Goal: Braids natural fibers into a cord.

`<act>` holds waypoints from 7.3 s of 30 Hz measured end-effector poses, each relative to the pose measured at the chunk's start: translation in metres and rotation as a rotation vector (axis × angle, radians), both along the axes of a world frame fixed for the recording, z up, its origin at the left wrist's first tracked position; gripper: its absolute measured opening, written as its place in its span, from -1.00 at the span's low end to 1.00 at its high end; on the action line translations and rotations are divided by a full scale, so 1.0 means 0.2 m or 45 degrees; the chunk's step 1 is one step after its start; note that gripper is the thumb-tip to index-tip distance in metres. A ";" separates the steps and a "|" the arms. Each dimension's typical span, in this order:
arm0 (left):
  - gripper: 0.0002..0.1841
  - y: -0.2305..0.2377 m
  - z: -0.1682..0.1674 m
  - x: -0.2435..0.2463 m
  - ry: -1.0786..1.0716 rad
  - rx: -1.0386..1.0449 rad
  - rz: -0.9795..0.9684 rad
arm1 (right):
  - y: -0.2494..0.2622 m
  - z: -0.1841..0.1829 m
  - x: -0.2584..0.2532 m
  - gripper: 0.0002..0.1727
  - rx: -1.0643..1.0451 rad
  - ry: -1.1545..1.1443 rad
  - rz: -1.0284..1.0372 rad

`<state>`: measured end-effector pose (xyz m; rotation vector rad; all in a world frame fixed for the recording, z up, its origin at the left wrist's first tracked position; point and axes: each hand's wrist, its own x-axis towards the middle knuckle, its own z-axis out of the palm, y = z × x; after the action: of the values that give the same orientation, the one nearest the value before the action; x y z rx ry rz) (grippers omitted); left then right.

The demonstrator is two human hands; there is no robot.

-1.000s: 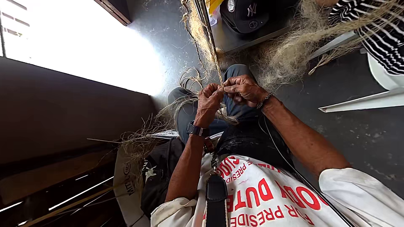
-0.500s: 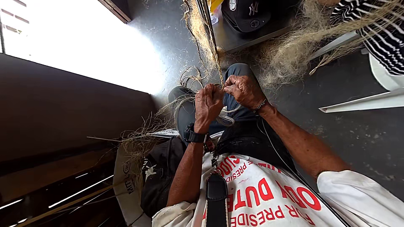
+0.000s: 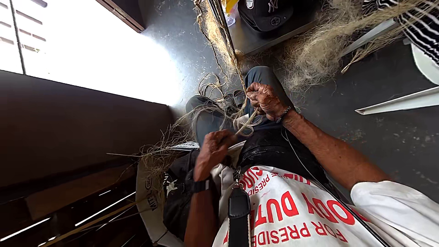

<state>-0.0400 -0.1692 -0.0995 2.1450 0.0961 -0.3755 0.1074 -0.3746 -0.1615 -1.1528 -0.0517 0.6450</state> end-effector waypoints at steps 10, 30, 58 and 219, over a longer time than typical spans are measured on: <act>-0.44 0.67 0.76 -0.45 -0.029 1.038 0.783 | -0.09 -0.05 0.05 -0.87 -0.015 -0.166 -0.070; -0.86 -0.28 0.00 0.47 0.033 -0.442 0.282 | -0.05 0.02 0.01 -0.90 -0.062 -0.543 -0.015; -0.69 -0.11 0.11 0.47 -0.083 -0.012 -0.090 | -0.02 0.03 0.01 -0.86 -0.118 -0.600 0.078; -0.75 -0.18 0.03 0.41 -0.185 -0.036 0.032 | -0.01 -0.01 -0.04 -0.83 0.047 -0.466 -0.009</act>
<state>0.0419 -0.2050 -0.0932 2.1339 0.0345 -0.2045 0.1000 -0.3764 -0.1632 -1.2232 -0.3691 0.4184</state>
